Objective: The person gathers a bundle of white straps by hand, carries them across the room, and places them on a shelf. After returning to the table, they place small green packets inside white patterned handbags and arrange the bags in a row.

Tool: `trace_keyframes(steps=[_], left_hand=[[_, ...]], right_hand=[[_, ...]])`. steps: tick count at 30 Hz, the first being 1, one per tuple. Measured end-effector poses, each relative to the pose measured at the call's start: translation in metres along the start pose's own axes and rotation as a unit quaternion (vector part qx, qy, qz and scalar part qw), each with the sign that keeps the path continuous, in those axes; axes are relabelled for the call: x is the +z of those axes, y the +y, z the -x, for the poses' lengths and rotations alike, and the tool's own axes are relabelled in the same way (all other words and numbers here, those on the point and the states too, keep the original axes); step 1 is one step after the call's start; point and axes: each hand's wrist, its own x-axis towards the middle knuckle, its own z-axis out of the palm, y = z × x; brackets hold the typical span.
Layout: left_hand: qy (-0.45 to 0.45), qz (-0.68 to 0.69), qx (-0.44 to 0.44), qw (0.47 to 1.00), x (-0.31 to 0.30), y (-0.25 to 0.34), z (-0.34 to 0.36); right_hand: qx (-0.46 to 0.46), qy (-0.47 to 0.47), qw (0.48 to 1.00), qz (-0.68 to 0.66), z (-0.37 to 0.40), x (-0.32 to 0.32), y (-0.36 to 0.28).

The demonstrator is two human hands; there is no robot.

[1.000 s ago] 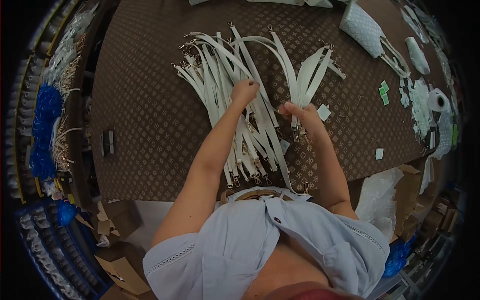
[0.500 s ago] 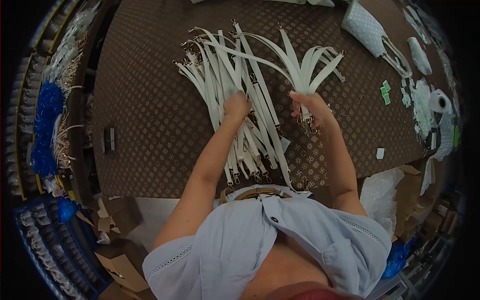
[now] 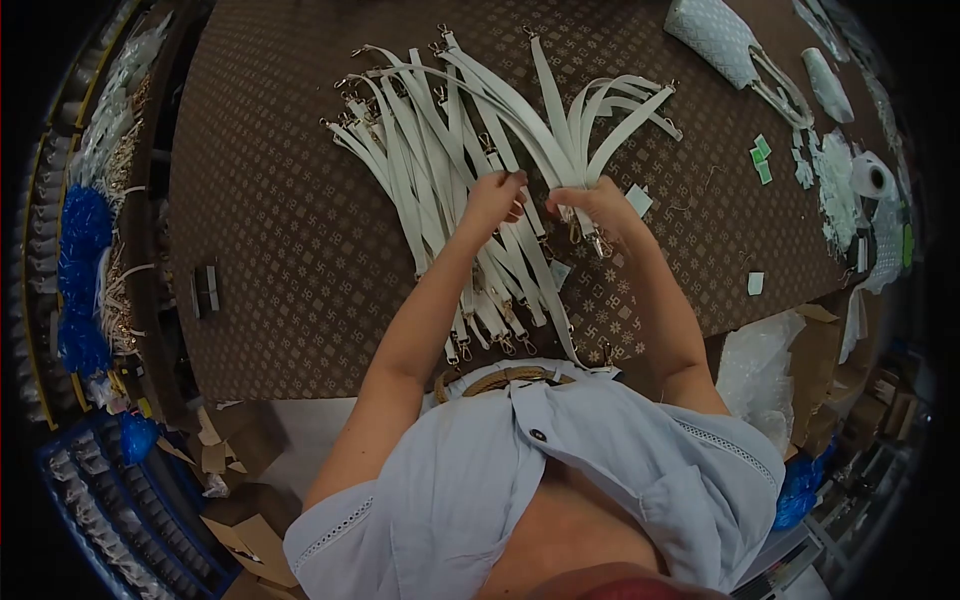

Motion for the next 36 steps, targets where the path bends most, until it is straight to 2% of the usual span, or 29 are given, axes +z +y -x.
trace_keyframes(steps=[1,2,3,5,7,9,13,15,16,18,22,24,28,29,30,31,32,33,34,36], left_hand=[[0.025,-0.184,-0.035,0.982,0.007,-0.006,-0.012],[0.082,-0.45,0.021,0.889,0.02,-0.006,-0.017],[0.083,-0.446,0.02,0.891,0.024,-0.008,-0.019],[0.095,-0.569,0.049,0.815,0.032,-0.003,-0.024],[0.069,-0.568,0.035,0.819,0.033,-0.003,-0.03],[0.08,-0.584,0.062,0.806,0.029,-0.008,-0.029],[0.107,-0.521,0.009,0.847,0.028,-0.014,-0.016],[0.105,-0.437,-0.018,0.893,0.031,-0.024,-0.021],[0.107,-0.438,-0.016,0.893,0.028,-0.032,-0.025],[0.092,-0.324,0.031,0.941,0.019,-0.05,-0.035],[0.069,-0.253,0.038,0.964,0.004,-0.061,-0.037],[0.0,-0.159,0.003,0.987,0.0,-0.052,-0.032],[-0.046,-0.101,-0.047,0.993,-0.004,-0.041,-0.017],[-0.009,-0.307,0.101,0.946,-0.004,-0.037,-0.005],[0.029,-0.491,0.243,0.836,-0.006,-0.035,0.002],[0.029,-0.49,0.242,0.837,-0.008,-0.038,0.004],[0.027,-0.556,0.328,0.763,-0.009,-0.041,0.006],[0.026,-0.612,0.409,0.677,-0.011,-0.043,0.007],[0.03,-0.611,0.409,0.677,-0.013,-0.039,0.003],[-0.064,-0.68,0.373,0.628,-0.017,-0.026,-0.006]], right_hand=[[-0.026,-0.016,0.999,-0.021,-0.004,-0.004,0.004],[-0.051,-0.033,0.997,-0.042,-0.004,-0.004,0.002],[-0.049,-0.034,0.997,-0.038,-0.001,-0.001,0.001],[0.0,0.017,0.999,0.046,0.006,0.003,-0.006],[-0.001,0.013,0.997,0.076,0.005,-0.003,0.005],[0.03,0.006,0.997,0.071,0.005,-0.008,0.015],[0.035,0.004,0.996,0.085,-0.01,-0.008,0.05],[0.011,0.031,0.991,0.131,-0.025,-0.001,0.071],[0.008,0.032,0.991,0.132,-0.03,0.004,0.078],[0.031,0.13,0.941,0.31,-0.033,0.026,0.076],[0.047,0.195,0.888,0.413,-0.03,0.054,0.064],[0.059,0.161,0.9,0.4,-0.03,0.05,0.057],[0.077,0.071,0.938,0.332,-0.051,0.028,0.076],[0.077,0.073,0.938,0.329,-0.051,0.02,0.076],[0.05,0.037,0.979,0.193,-0.05,0.011,0.076],[0.024,-0.001,0.998,0.054,-0.049,0.004,0.076],[0.06,-0.044,0.997,0.034,-0.04,0.0,0.059],[0.061,-0.046,0.996,0.037,-0.032,-0.003,0.046],[0.048,-0.043,0.997,0.039,-0.025,-0.006,0.033],[0.025,-0.011,0.999,0.042,-0.009,-0.007,0.008]])
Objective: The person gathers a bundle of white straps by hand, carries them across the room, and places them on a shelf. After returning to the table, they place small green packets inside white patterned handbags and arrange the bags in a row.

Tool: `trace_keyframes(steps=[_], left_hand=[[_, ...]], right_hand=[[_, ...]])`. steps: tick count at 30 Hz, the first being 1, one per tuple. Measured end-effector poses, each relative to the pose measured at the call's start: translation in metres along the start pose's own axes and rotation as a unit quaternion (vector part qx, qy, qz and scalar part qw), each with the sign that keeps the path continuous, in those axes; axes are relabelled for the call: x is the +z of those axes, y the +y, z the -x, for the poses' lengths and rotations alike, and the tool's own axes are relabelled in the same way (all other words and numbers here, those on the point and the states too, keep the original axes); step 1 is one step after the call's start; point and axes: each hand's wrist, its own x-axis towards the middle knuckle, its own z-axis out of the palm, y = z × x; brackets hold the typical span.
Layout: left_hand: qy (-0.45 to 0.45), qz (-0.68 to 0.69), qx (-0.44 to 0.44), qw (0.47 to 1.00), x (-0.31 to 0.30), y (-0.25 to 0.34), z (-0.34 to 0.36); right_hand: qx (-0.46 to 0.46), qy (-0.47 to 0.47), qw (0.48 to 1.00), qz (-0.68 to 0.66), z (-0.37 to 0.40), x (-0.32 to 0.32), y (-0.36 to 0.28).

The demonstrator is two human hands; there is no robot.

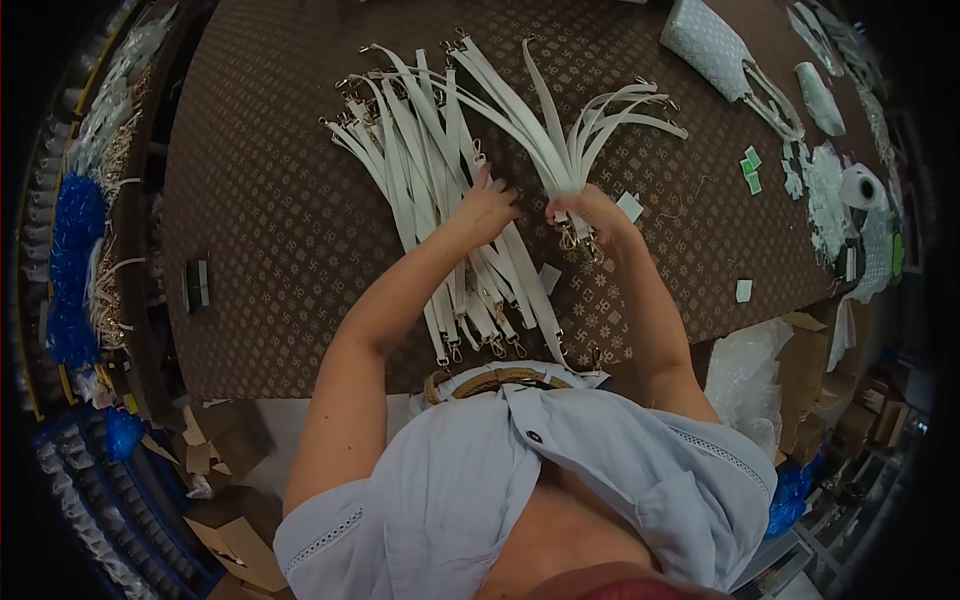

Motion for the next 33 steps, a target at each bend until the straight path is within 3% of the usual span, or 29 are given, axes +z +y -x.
trace_keyframes(steps=[4,6,8,9,10,11,12,14,15,16,18,21,22,24,26,27,28,29,33], left_hand=[[-0.003,-0.064,0.06,0.996,-0.029,-0.007,0.0],[-0.115,0.088,-0.109,0.983,-0.047,-0.012,0.01],[0.029,0.165,-0.213,0.963,-0.068,-0.023,0.038],[0.04,0.37,-0.305,0.877,-0.084,-0.029,0.051],[0.049,0.553,-0.381,0.739,-0.094,-0.036,0.064],[0.087,0.666,-0.372,0.641,-0.09,-0.043,0.076],[0.089,0.665,-0.376,0.639,-0.077,-0.042,0.08],[0.219,0.806,-0.373,0.404,-0.051,-0.032,0.085],[0.238,0.832,-0.368,0.341,-0.049,-0.017,0.077],[0.239,0.832,-0.367,0.34,-0.043,-0.006,0.068],[0.29,0.853,-0.332,0.277,-0.029,0.015,0.049],[0.35,0.847,-0.304,0.26,-0.034,0.035,0.018],[0.353,0.847,-0.304,0.256,-0.035,0.037,0.013],[0.327,0.839,-0.273,0.339,-0.036,0.038,0.006],[0.307,0.832,-0.296,0.354,-0.023,0.022,0.01],[0.228,0.634,-0.399,0.622,-0.024,0.011,0.019],[0.12,0.355,-0.45,0.81,-0.024,0.005,0.025],[0.059,0.253,-0.483,0.837,-0.02,0.006,0.027],[-0.008,0.199,-0.518,0.832,-0.01,-0.004,0.019]], right_hand=[[-0.05,-0.015,0.994,-0.099,0.022,-0.022,-0.024],[-0.091,-0.003,0.991,-0.102,0.038,-0.034,-0.037],[-0.135,0.0,0.983,-0.125,0.05,-0.048,-0.044],[-0.133,0.0,0.983,-0.127,0.057,-0.049,-0.048],[-0.131,-0.01,0.98,-0.152,0.064,-0.049,-0.053],[-0.129,-0.022,0.976,-0.175,0.068,-0.047,-0.054],[-0.137,-0.014,0.973,-0.186,0.066,-0.038,-0.052],[-0.116,-0.035,0.97,-0.213,0.054,-0.011,-0.046],[-0.082,-0.041,0.969,-0.23,0.046,0.005,-0.037],[-0.058,-0.054,0.978,-0.195,0.038,0.02,-0.028],[-0.025,-0.074,0.991,-0.109,0.026,0.048,-0.008],[-0.012,-0.108,0.993,-0.056,0.024,0.076,0.017],[0.005,-0.118,0.985,-0.123,0.026,0.079,0.022],[0.027,-0.122,0.964,-0.235,0.032,0.078,0.019],[0.04,-0.081,0.976,-0.198,0.039,0.062,0.003],[0.032,-0.053,0.982,-0.176,0.036,0.053,0.004],[0.033,-0.051,0.982,-0.178,0.035,0.046,0.002],[0.019,-0.066,0.977,-0.203,0.036,0.04,-0.003],[0.013,-0.06,0.978,-0.2,0.025,0.034,-0.001]])
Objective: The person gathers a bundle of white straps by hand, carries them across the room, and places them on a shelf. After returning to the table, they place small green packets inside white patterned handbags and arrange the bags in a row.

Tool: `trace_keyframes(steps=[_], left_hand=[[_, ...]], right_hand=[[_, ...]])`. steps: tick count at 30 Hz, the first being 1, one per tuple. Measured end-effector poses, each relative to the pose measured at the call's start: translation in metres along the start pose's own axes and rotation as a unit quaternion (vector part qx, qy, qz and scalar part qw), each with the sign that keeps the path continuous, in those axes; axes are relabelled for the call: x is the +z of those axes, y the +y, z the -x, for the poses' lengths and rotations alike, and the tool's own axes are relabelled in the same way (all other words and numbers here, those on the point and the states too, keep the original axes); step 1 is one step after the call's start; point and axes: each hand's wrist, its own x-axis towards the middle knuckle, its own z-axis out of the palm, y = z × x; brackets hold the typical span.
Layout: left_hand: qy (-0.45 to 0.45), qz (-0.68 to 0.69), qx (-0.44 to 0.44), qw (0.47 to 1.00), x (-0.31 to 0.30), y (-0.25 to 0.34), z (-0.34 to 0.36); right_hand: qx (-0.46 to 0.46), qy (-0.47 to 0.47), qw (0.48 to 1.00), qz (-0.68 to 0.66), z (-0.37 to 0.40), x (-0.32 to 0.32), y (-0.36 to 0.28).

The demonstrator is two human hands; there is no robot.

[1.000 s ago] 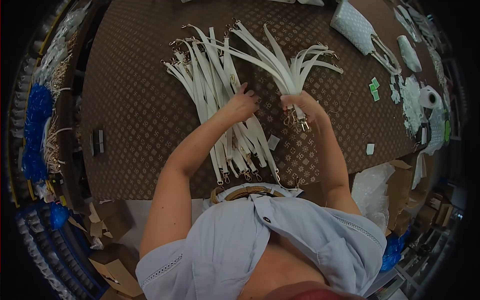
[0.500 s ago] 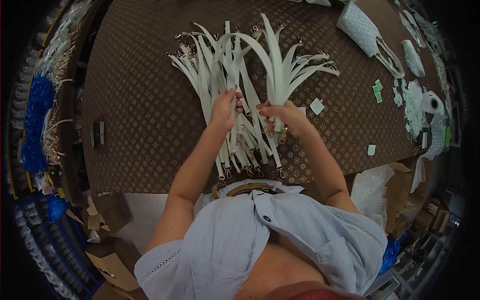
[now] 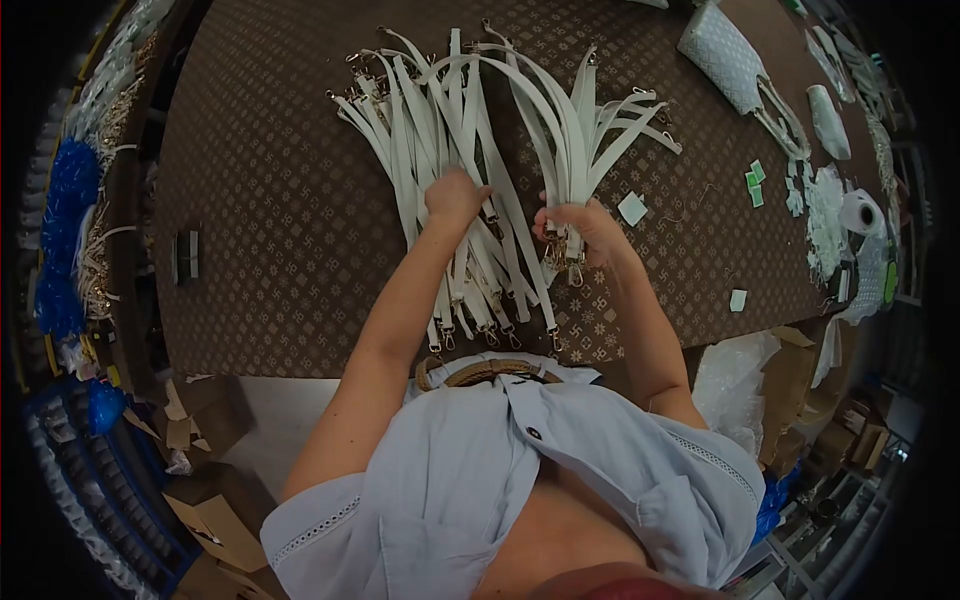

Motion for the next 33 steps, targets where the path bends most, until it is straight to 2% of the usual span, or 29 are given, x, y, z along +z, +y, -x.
trace_keyframes(steps=[2,4,6,8,9,10,11,14,18,19,20,21,22,23,24,25,26,28,30,31,33], left_hand=[[-0.039,-0.028,0.017,0.999,0.004,0.001,-0.012],[-0.041,-0.027,0.011,0.999,0.005,0.003,-0.018],[-0.047,-0.029,0.006,0.998,0.005,-0.001,-0.013],[-0.09,0.158,0.047,0.982,0.004,-0.005,-0.009],[-0.094,0.156,0.049,0.982,-0.008,0.003,0.005],[-0.176,0.306,0.074,0.933,-0.017,0.009,0.026],[-0.253,0.447,0.09,0.853,-0.025,0.014,0.042],[-0.267,0.462,0.126,0.836,-0.028,0.013,0.056],[-0.339,0.459,0.133,0.81,-0.024,0.01,0.057],[-0.344,0.458,0.132,0.809,-0.02,0.012,0.061],[-0.301,0.478,0.118,0.817,-0.014,0.014,0.067],[-0.256,0.495,0.106,0.824,-0.008,0.015,0.071],[-0.263,0.491,0.105,0.824,0.002,0.012,0.075],[-0.233,0.34,0.182,0.893,0.016,0.008,0.079],[-0.192,0.179,0.255,0.931,0.015,0.011,0.086],[-0.245,0.108,0.212,0.94,0.011,0.015,0.095],[-0.246,0.11,0.213,0.939,0.023,0.012,0.095],[-0.141,0.093,0.229,0.959,0.056,0.001,0.095],[-0.14,0.101,0.215,0.961,0.058,0.003,0.095],[-0.142,0.12,0.201,0.962,0.058,0.002,0.094],[-0.142,0.134,0.184,0.963,0.046,0.003,0.098]], right_hand=[[-0.01,0.025,1.0,-0.008,-0.001,0.0,0.001],[-0.008,0.015,0.997,0.078,-0.004,0.0,0.003],[0.004,0.005,0.995,0.102,-0.005,-0.003,0.005],[0.013,-0.002,0.992,0.127,-0.007,-0.006,0.008],[0.0,0.019,0.992,0.121,-0.01,-0.006,0.012],[-0.008,0.04,0.993,0.113,-0.009,-0.006,0.018],[0.0,0.044,0.993,0.107,-0.004,-0.005,0.019],[0.06,-0.01,0.998,0.014,0.005,0.001,0.021],[0.115,-0.068,0.987,-0.085,0.012,-0.009,0.028],[0.066,-0.055,0.996,0.003,0.011,-0.016,0.032],[0.017,-0.041,0.995,0.089,0.013,-0.021,0.036],[-0.013,0.015,0.985,0.171,0.02,-0.023,0.036],[-0.011,0.02,0.986,0.166,0.023,-0.037,0.043],[0.015,0.025,0.957,0.288,0.024,-0.058,0.052],[0.04,0.028,0.912,0.407,0.027,-0.064,0.052],[0.068,0.053,0.885,0.457,0.036,-0.066,0.055],[0.071,0.055,0.884,0.459,0.044,-0.06,0.059],[0.139,0.082,0.814,0.557,0.054,-0.042,0.072],[0.121,0.083,0.807,0.572,0.055,-0.028,0.097],[0.089,0.107,0.761,0.634,0.057,-0.017,0.105],[0.08,0.115,0.752,0.645,0.052,-0.015,0.117]])
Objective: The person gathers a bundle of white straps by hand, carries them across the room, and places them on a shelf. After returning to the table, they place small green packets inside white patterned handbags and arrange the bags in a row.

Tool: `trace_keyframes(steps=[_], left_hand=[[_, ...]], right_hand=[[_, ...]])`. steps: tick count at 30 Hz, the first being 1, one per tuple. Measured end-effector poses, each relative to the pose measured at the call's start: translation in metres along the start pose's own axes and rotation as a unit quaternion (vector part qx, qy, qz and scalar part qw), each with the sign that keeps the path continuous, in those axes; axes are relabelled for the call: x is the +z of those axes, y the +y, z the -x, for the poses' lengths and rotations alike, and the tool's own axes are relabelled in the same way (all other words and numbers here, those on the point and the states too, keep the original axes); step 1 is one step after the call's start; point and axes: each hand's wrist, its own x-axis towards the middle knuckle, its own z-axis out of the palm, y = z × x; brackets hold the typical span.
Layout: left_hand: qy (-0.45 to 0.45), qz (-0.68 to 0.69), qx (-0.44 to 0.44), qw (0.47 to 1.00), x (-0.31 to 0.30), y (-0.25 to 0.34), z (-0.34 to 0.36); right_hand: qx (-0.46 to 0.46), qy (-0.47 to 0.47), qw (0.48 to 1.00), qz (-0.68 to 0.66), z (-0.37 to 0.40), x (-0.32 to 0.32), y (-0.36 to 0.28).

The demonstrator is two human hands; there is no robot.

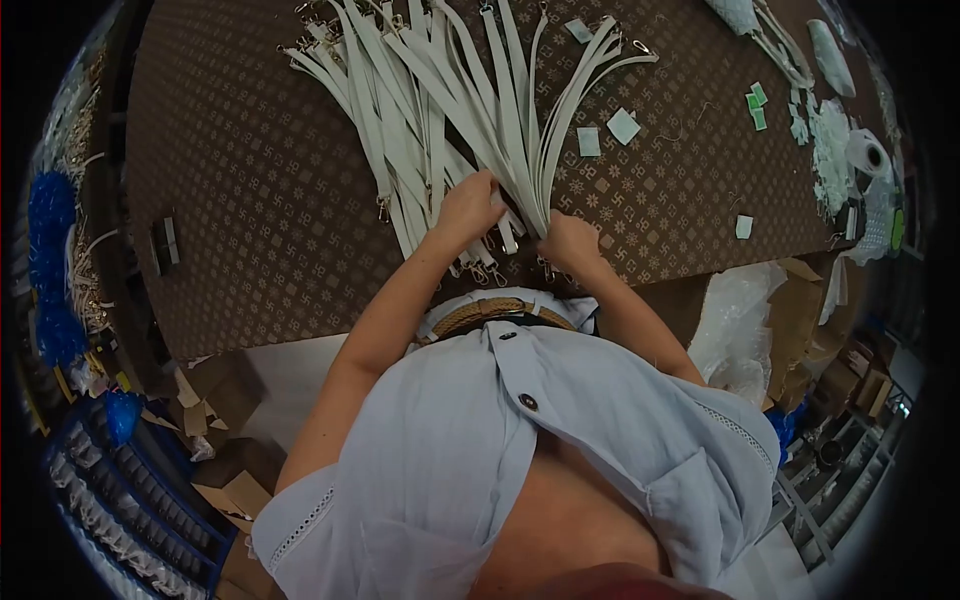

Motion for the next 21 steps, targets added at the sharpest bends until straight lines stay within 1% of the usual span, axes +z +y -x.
trace_keyframes(steps=[2,4,5,6,7,8,9,10,11,12,13,14,15,16,17,18,19,20,21], left_hand=[[-0.014,-0.081,-0.069,0.994,-0.006,0.01,0.007],[-0.004,-0.07,-0.082,0.994,-0.003,0.008,0.009],[0.008,-0.059,-0.096,0.994,-0.001,0.006,0.008],[0.009,-0.056,-0.098,0.994,0.001,0.001,0.007],[-0.01,0.054,-0.122,0.991,0.003,-0.005,0.005],[-0.029,0.161,-0.142,0.976,0.007,-0.01,0.003],[-0.029,0.162,-0.14,0.976,0.016,-0.016,0.001],[-0.022,0.215,-0.122,0.969,0.027,-0.024,-0.002],[-0.013,0.266,-0.104,0.958,0.032,-0.028,-0.003],[-0.009,0.266,-0.105,0.958,0.022,-0.016,0.002],[-0.028,0.331,-0.113,0.937,0.013,-0.002,0.009],[-0.045,0.394,-0.119,0.91,0.006,0.006,0.014],[-0.04,0.416,-0.089,0.904,0.015,-0.005,0.009],[-0.036,0.417,-0.091,0.904,0.013,-0.01,0.01],[-0.071,0.433,-0.079,0.895,-0.002,-0.004,0.015],[-0.107,0.45,-0.067,0.884,-0.015,-0.002,0.018],[-0.106,0.45,-0.066,0.884,-0.025,-0.006,0.017],[0.022,0.313,-0.064,0.947,-0.036,-0.014,0.014],[0.149,0.164,-0.062,0.973,-0.044,-0.022,0.012]], right_hand=[[0.002,0.014,1.0,0.013,-0.001,0.002,-0.002],[0.005,-0.011,1.0,-0.028,-0.002,-0.007,0.002],[0.003,-0.01,1.0,-0.024,-0.008,-0.01,0.009],[0.021,-0.063,0.991,-0.118,-0.015,-0.009,0.019],[0.04,-0.115,0.97,-0.211,-0.018,-0.007,0.025],[0.041,-0.114,0.97,-0.209,-0.02,-0.001,0.026],[0.02,-0.114,0.945,-0.305,-0.023,0.003,0.025],[-0.003,-0.113,0.911,-0.397,-0.025,0.006,0.023],[-0.006,-0.113,0.911,-0.396,-0.024,0.003,0.014],[-0.005,-0.119,0.881,-0.457,-0.018,-0.003,0.001],[-0.004,-0.127,0.847,-0.515,-0.013,-0.009,-0.009],[-0.008,-0.132,0.848,-0.513,-0.011,-0.016,-0.014],[-0.018,-0.158,0.834,-0.528,-0.009,-0.022,-0.018],[-0.027,-0.183,0.819,-0.543,-0.008,-0.025,-0.02],[-0.029,-0.185,0.819,-0.542,-0.01,-0.022,-0.017],[-0.011,-0.174,0.828,-0.533,-0.013,-0.017,-0.01],[0.007,-0.162,0.836,-0.524,-0.017,-0.016,-0.005],[0.006,-0.162,0.836,-0.524,-0.018,-0.019,-0.001],[0.021,-0.172,0.806,-0.566,-0.017,-0.024,0.001]])
